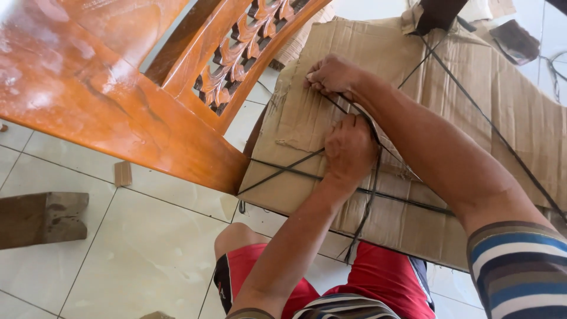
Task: Fastening cardboard pieces to the legs and frame of a wooden chair using black cord to protect it.
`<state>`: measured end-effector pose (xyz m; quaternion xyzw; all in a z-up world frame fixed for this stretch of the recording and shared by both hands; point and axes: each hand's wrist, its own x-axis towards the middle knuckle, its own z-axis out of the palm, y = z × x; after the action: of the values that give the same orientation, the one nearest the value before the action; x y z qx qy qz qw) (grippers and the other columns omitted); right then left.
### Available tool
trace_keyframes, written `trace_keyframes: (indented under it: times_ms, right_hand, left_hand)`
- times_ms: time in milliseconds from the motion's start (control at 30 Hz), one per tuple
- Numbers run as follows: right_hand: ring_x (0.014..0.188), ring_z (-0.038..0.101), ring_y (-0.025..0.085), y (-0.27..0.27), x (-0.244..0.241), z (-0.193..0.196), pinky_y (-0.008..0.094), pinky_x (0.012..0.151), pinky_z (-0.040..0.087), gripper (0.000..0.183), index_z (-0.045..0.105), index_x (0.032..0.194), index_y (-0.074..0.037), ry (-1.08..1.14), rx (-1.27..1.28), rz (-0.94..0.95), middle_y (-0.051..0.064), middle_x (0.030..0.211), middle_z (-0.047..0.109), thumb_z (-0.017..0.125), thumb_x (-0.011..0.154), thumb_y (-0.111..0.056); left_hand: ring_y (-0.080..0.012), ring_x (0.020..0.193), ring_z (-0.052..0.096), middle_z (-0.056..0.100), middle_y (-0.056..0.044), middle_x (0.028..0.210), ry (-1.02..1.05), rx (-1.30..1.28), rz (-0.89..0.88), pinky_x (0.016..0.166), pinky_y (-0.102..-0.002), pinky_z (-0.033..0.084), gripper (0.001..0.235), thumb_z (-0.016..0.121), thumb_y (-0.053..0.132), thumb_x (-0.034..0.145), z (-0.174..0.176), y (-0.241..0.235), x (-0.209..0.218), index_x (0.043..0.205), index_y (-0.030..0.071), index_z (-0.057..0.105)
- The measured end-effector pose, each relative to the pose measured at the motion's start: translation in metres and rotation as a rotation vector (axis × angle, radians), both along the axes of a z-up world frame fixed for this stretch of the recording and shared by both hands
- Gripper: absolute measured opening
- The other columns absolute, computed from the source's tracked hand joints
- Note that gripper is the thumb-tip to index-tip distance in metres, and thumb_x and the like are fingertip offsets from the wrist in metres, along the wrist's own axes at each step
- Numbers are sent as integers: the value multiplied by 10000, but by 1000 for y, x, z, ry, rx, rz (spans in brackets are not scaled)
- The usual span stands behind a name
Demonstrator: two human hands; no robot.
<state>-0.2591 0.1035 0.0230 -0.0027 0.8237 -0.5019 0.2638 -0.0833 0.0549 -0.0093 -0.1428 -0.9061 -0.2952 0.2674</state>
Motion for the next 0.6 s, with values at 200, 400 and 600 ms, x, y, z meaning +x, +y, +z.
trace_keyframes:
  times_ms: [200,400,600]
  right_hand:
    - [511,509,84,3,-4,-12,182,463,419,244,759,916,-13,4,-35,-48,40,665,632,606,1064,-132]
    - [432,472,80,12,-13,-19,221,341,351,280,737,892,-38,-21,-55,-144,5,623,596,577,1069,-183]
    - [423,509,104,33,-36,-53,236,347,383,306,708,862,-48,-128,-275,-232,15,637,631,574,1082,-213]
  left_hand:
    - [-298,673,562,571,-129,946,28,-70,110,601,-423,416,72,690,114,874,3,10,15,832,77,645]
    - [-287,706,585,601,-120,942,149,-139,173,641,-392,464,102,644,-27,855,-9,20,9,834,73,650]
    - [-343,695,578,566,-212,1059,196,-66,66,605,-418,482,130,576,-129,849,-1,15,12,837,0,583]
